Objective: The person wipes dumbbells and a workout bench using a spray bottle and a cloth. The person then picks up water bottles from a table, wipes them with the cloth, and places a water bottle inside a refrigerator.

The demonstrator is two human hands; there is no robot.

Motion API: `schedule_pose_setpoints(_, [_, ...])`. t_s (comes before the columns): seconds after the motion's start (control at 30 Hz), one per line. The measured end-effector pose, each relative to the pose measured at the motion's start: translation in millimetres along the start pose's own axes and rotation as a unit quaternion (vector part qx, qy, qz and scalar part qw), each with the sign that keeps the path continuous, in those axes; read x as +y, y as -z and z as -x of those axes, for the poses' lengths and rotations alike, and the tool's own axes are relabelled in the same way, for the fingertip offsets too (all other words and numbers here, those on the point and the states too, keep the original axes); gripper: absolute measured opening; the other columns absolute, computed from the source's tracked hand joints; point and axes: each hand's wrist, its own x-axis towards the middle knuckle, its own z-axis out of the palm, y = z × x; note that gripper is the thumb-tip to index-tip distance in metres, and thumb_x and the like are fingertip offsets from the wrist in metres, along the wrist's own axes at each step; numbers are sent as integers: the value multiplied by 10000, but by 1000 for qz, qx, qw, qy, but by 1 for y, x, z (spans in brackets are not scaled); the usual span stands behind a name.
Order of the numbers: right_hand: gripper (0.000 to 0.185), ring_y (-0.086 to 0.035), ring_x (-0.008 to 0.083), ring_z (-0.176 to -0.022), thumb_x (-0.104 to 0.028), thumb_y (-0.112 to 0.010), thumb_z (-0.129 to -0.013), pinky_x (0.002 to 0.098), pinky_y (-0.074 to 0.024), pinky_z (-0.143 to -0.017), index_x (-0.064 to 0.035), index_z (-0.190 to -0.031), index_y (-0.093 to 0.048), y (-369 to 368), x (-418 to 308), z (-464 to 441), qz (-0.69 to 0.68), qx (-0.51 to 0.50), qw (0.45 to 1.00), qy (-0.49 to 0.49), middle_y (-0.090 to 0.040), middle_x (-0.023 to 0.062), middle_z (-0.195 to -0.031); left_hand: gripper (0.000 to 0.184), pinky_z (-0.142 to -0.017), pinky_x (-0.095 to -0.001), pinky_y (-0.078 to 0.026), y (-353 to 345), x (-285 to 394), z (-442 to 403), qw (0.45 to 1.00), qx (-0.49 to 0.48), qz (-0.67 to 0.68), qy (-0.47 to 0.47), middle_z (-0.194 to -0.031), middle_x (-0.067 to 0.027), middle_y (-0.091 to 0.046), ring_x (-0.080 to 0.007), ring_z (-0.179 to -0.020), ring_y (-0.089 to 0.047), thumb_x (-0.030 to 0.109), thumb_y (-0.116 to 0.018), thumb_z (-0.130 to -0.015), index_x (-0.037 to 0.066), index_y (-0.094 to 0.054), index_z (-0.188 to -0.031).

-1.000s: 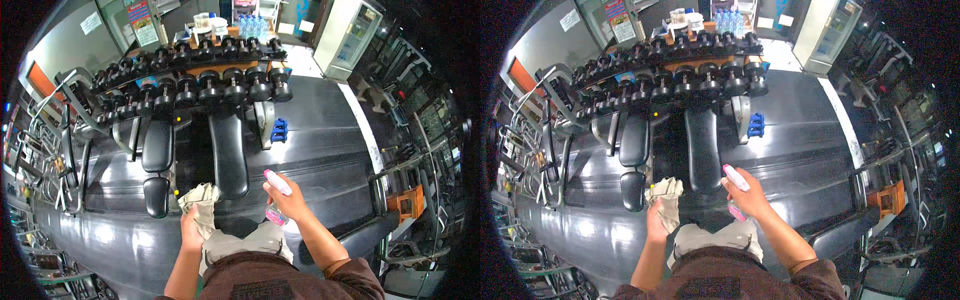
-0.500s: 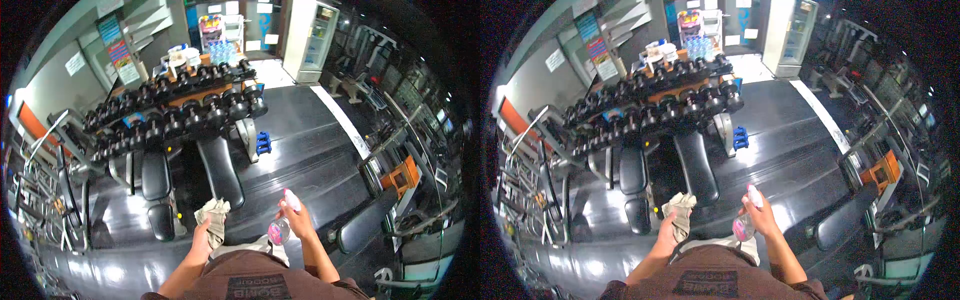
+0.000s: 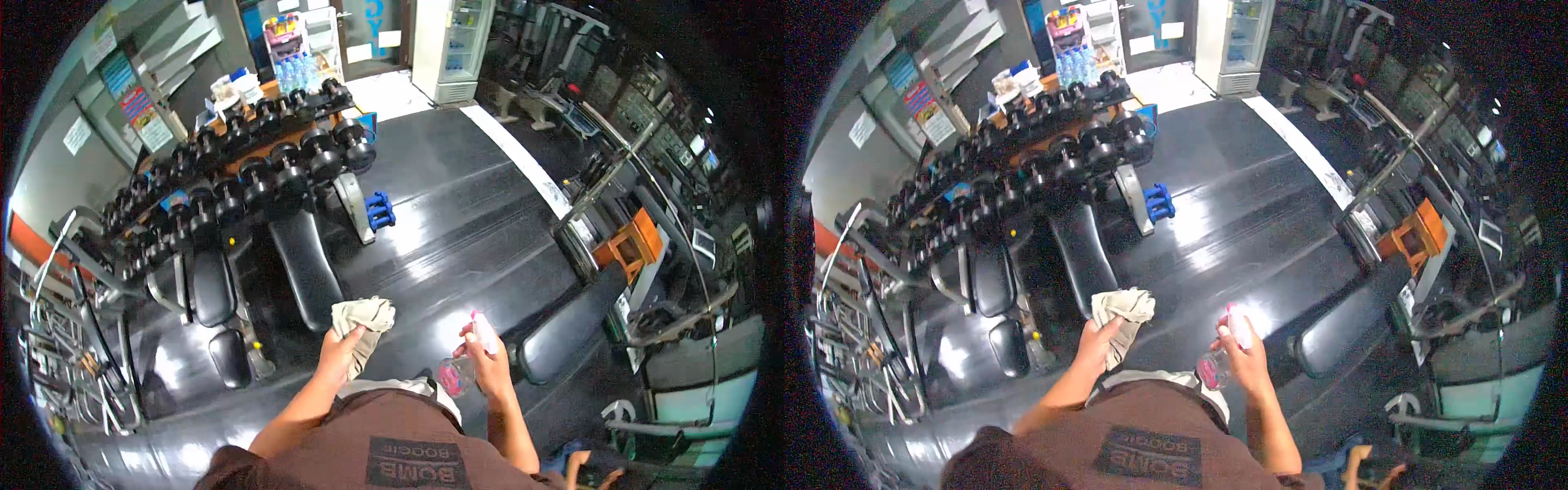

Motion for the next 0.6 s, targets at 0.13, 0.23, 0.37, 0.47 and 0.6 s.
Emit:
schedule_pose_setpoints(0.13, [458, -672, 162, -823, -185, -590, -1045, 321, -534, -794, -5, -1458, -510, 45, 1, -4, 31, -10, 999, -20, -631, 85, -1123, 378, -974, -319, -519, -31, -23, -26, 993, -15, -112, 37, -1200, -56, -714, -151, -1077, -677, 102, -716, -971, 11, -615, -1323])
schedule_pose_setpoints(0.23, [446, -663, 158, -821, -200, -590, -1047, 322, -529, -788, -2, -1441, -524, 62, -6, -14, 37, 14, 998, -39, -631, 86, -1123, 403, -1047, -327, -467, -58, -19, -40, 965, -25, -253, -66, -1270, -69, -688, -163, -1152, -632, 93, -676, -985, -11, -580, -1362])
schedule_pose_setpoints(0.37, [391, -679, 159, -806, -237, -620, -1048, 319, -527, -779, -3, -1355, -565, 74, -13, -47, 31, 15, 999, -38, -655, 92, -1140, 401, -1078, -330, -442, -66, -17, -64, 965, -6, -249, -76, -1314, -75, -669, -166, -1201, -610, 71, -639, -1000, -20, -560, -1383])
schedule_pose_setpoints(0.47, [398, -674, 157, -798, -212, -606, -1053, 318, -535, -797, 0, -1385, -546, 70, -24, -84, 23, 28, 998, -44, -649, 94, -1154, 417, -1084, -335, -442, -75, -2, -81, 966, 2, -247, -79, -1329, -73, -660, -173, -1213, -609, 59, -634, -1000, -16, -548, -1401])
schedule_pose_setpoints(0.6, [349, -673, 147, -801, -160, -634, -1038, 322, -551, -794, -7, -1344, -565, 63, -32, -147, 5, 28, 999, -19, -639, 71, -1092, 406, -1089, -345, -452, -73, 8, -133, 991, 15, -105, -78, -1334, -75, -663, -185, -1221, -617, 62, -651, -996, -13, -578, -1388])
